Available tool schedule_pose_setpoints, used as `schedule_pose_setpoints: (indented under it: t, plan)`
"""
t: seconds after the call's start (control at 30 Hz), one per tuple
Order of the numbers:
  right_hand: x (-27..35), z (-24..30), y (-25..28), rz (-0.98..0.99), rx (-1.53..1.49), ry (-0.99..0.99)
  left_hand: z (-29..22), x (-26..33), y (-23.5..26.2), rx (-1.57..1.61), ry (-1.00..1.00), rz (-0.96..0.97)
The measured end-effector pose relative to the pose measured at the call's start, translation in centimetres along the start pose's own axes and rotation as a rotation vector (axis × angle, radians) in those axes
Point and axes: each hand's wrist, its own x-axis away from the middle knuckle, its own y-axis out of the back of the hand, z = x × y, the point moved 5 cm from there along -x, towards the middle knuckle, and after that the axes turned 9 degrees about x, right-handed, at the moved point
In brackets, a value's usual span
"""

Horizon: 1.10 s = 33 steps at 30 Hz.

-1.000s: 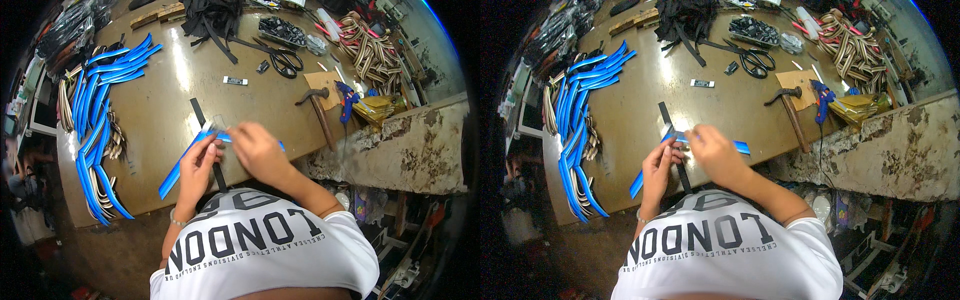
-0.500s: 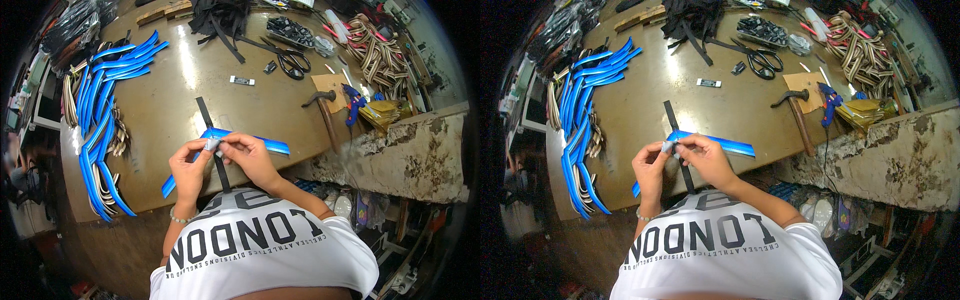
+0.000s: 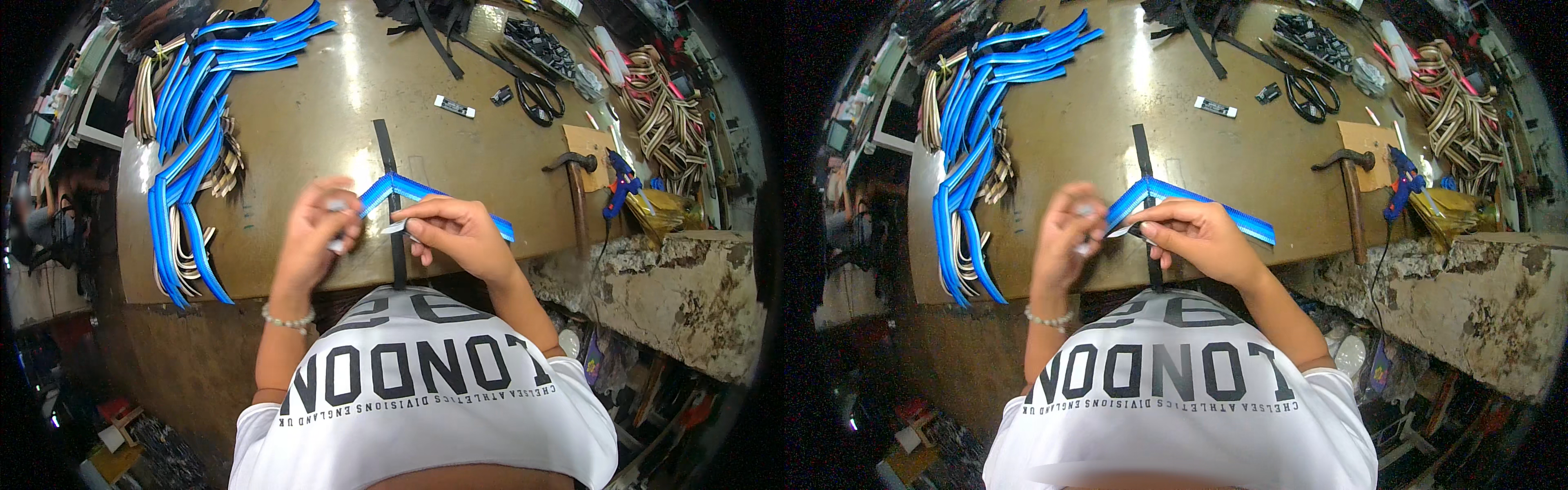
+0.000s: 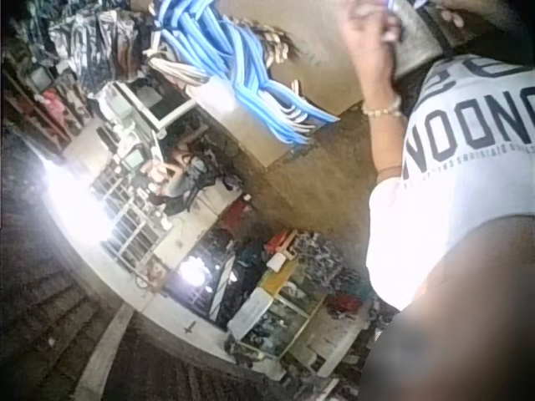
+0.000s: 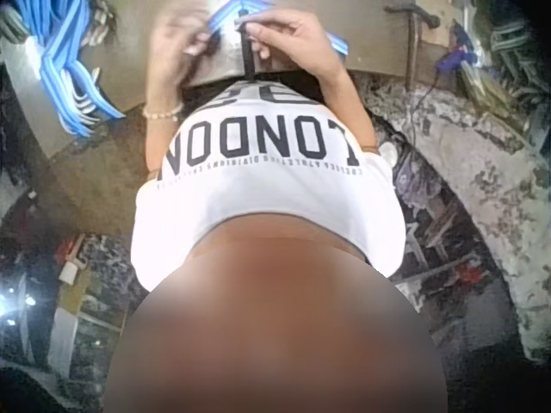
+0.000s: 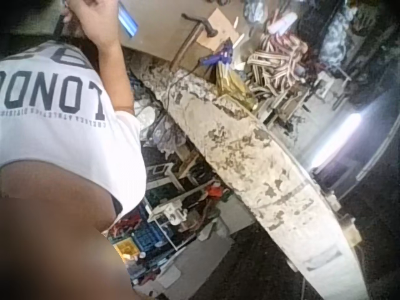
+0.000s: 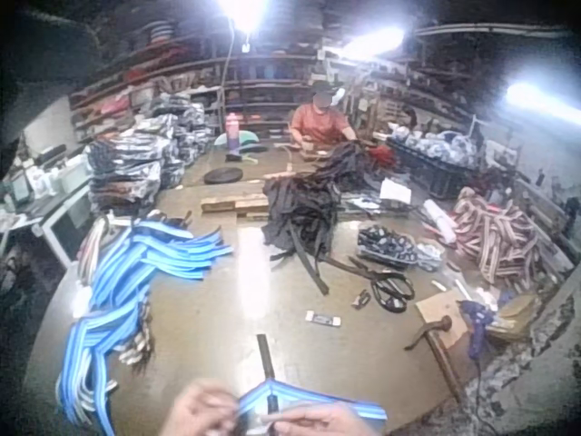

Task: The person repeatedly applies hot glue to a black strap, attaches a blue plastic strip, and secures it with a small metal buckle. This cycle is performed multiple times on the same strap, with completed units set aside on the table.

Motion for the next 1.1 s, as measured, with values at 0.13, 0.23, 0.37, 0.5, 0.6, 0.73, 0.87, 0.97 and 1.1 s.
schedule_pose_setpoints:
  t: [0.13,0.23,0.37,0.5,0.6,0.73,0.87,0.97,1.1]
  plan:
    - [-1.2,-0.1,-0.4,0.065,0.013,0.059,3.8,0.5,-0.9,0.058,0.168,0.050]
    - [-1.5,-0.4,0.0,0.021,-0.010,-0.031,3.4,0.6,-1.2,-0.234,0.054,0.009]
    - [-1.4,-0.9,0.0,-0.048,-0.088,-0.066,2.9,0.6,-1.3,-0.129,0.027,-0.106]
    - [-1.2,-2.4,-0.7,-0.076,-0.131,-0.149,3.1,0.5,-1.4,-0.151,-0.012,-0.156]
    - [-1.3,-2.6,-0.5,-0.105,-0.140,-0.086,2.8,0.7,-1.7,-0.271,-0.021,-0.150]
    - [-1.3,-2.2,0.2,-0.101,-0.023,-0.029,2.0,0.8,-2.1,-0.449,-0.058,-0.114]
    - [-1.3,-2.0,0.5,-0.139,0.000,-0.020,2.0,0.8,-2.2,-0.456,-0.105,-0.135]
    - [-1.3,-2.5,0.3,-0.140,-0.048,-0.074,2.6,0.9,-1.9,-0.415,-0.066,-0.188]
    - [-1.3,-2.6,0.5,-0.112,-0.020,-0.066,2.6,0.9,-1.8,-0.393,-0.093,-0.189]
